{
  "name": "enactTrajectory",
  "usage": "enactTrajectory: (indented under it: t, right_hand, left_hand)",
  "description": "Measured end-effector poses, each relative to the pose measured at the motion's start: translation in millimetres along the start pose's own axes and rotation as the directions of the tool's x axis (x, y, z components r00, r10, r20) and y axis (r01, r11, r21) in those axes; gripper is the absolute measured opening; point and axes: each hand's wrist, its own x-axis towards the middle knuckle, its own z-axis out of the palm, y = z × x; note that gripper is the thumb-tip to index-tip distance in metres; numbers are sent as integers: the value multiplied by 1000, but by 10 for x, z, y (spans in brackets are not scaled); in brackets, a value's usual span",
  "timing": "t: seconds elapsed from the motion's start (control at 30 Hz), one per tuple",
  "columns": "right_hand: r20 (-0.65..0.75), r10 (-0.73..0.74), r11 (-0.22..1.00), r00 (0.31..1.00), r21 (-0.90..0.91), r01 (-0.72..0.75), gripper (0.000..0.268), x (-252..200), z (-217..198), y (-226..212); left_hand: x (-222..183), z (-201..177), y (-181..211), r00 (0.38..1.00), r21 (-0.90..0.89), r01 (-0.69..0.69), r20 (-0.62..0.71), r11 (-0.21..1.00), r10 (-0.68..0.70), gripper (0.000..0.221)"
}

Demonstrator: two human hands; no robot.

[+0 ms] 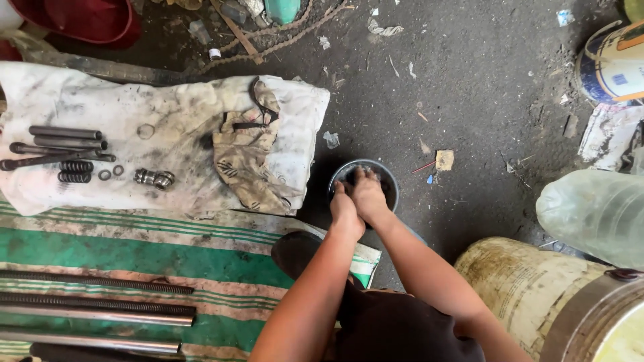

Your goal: Disassembling a motorcycle fork tube to remove the internal spring, wiping the outer tube with a rag, and washing small metal components in a basin of cleaning fluid.

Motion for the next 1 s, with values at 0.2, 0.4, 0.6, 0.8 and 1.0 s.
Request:
enactTrajectory:
  t: [0.2,0.4,0.6,0.8,1.0]
  right_hand:
    - [231,152,948,961,242,-208,59,44,-136,43]
    - [-59,145,650,988,759,-50,41,-69,111,381]
    - [-365,73,750,928,634,190,34,-346,-34,261]
    - [-124,171,693,977,720,-30,31,-478,-489,440]
    - [-98,203,787,974,609,-102,38,-180,-44,172]
  left_hand:
    - [67,-5,49,998,115,-26,-61,993,33,69]
    - [146,39,21,990,221,-24,-128,975,54,70]
    - [191,24,-29,981,341,-25,-171,940,88,73]
    - [-677,137,365,997,130,-32,-66,991,41,74]
    - [-265,63,-37,998,61,26,58,998,-29,56]
